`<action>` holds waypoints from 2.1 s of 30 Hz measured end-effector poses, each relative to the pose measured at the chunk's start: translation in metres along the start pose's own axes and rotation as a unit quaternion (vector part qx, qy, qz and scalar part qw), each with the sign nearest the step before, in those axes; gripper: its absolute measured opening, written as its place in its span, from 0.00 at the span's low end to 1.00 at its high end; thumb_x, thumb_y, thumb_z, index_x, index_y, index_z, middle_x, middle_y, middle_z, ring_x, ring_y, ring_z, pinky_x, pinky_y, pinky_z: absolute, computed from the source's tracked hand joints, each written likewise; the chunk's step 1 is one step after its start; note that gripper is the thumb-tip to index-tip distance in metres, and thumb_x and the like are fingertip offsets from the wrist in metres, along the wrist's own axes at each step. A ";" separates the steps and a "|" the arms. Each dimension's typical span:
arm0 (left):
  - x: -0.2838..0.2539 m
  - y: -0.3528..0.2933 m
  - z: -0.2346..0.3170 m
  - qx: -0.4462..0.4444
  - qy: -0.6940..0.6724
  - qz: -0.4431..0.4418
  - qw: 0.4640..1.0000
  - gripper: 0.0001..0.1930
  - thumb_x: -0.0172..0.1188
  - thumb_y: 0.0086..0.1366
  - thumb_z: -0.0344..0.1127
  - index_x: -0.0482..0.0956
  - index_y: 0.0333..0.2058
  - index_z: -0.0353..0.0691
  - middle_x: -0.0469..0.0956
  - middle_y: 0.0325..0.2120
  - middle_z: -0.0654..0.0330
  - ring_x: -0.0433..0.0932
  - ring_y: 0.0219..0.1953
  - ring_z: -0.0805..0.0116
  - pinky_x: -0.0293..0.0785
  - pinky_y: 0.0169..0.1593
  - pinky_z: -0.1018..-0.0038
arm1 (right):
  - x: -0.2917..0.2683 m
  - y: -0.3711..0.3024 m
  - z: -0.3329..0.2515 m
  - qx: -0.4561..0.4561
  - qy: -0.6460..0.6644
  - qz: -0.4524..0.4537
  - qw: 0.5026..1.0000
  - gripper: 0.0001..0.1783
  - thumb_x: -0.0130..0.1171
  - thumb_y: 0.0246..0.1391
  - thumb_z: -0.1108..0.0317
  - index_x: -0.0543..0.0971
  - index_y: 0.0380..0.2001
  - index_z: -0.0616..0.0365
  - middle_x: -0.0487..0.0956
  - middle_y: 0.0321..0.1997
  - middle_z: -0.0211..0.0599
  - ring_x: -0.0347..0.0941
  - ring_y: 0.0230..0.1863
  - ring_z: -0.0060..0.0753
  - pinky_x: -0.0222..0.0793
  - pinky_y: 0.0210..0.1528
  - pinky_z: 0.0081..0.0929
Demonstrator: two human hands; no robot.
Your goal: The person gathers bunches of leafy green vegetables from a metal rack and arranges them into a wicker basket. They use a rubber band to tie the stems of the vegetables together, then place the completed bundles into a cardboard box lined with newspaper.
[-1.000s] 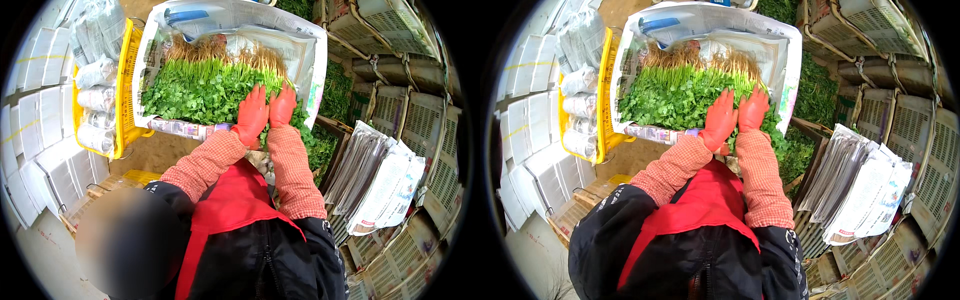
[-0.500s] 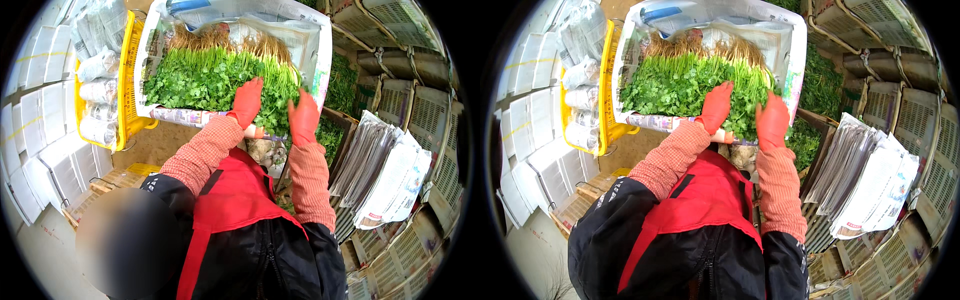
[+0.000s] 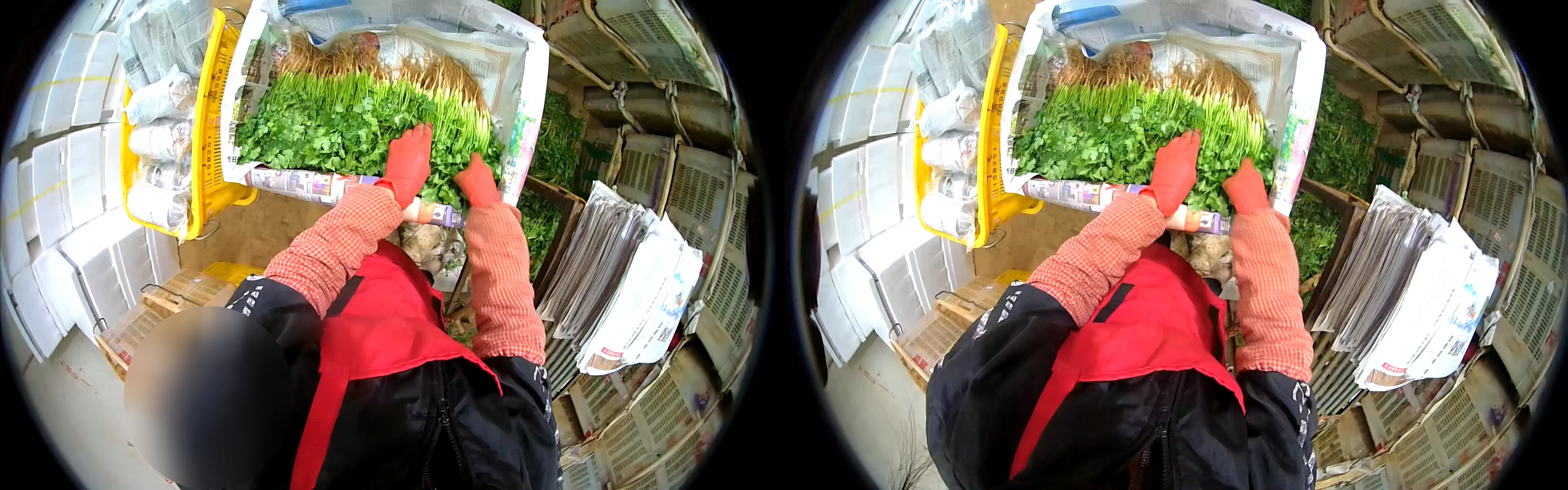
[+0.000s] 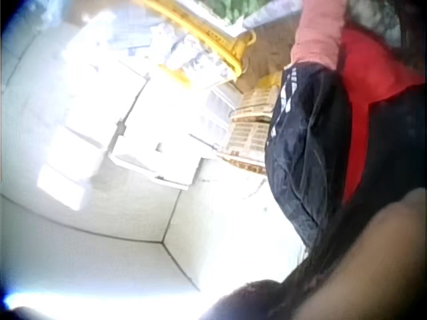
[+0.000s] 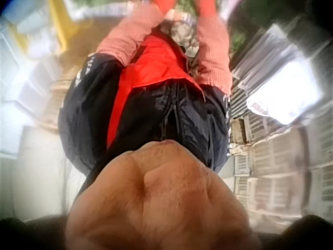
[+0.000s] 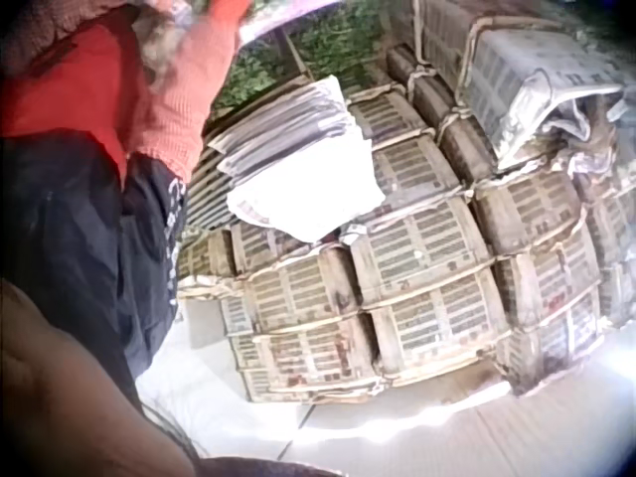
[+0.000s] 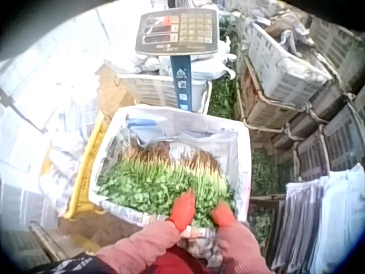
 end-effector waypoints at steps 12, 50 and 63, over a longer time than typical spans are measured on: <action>-0.014 -0.011 0.016 0.023 -0.108 0.076 0.991 0.22 0.52 0.57 0.30 0.66 0.52 0.35 0.69 0.51 0.46 0.72 0.48 0.50 0.70 0.47 0.62 | -0.067 0.010 -0.051 -0.195 -0.088 0.153 0.965 0.11 0.55 0.51 0.62 0.81 0.34 0.53 0.79 0.29 0.48 0.77 0.31 0.51 0.71 0.35 0.42; -0.089 0.017 -0.073 -0.030 0.007 0.249 0.968 0.18 0.61 0.54 0.42 0.76 0.40 0.35 0.78 0.34 0.47 0.77 0.37 0.48 0.73 0.43 0.61 | -0.207 -0.303 0.125 0.002 0.112 0.539 0.835 0.18 0.50 0.58 0.74 0.73 0.53 0.58 0.75 0.52 0.35 0.71 0.49 0.28 0.66 0.47 0.24; -0.062 -0.005 -0.165 -0.149 -0.041 0.094 0.984 0.10 0.55 0.60 0.35 0.75 0.36 0.34 0.78 0.31 0.45 0.77 0.36 0.45 0.72 0.38 0.56 | -0.191 -0.315 0.118 -0.005 0.172 0.481 0.860 0.17 0.47 0.60 0.75 0.74 0.52 0.61 0.76 0.50 0.39 0.71 0.52 0.30 0.64 0.56 0.26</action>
Point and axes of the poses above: each hand's wrist, its own y-axis towards the middle knuckle, its own x-axis out of the palm, z = x × y, the point moved 1 cm from there along y, towards the middle knuckle
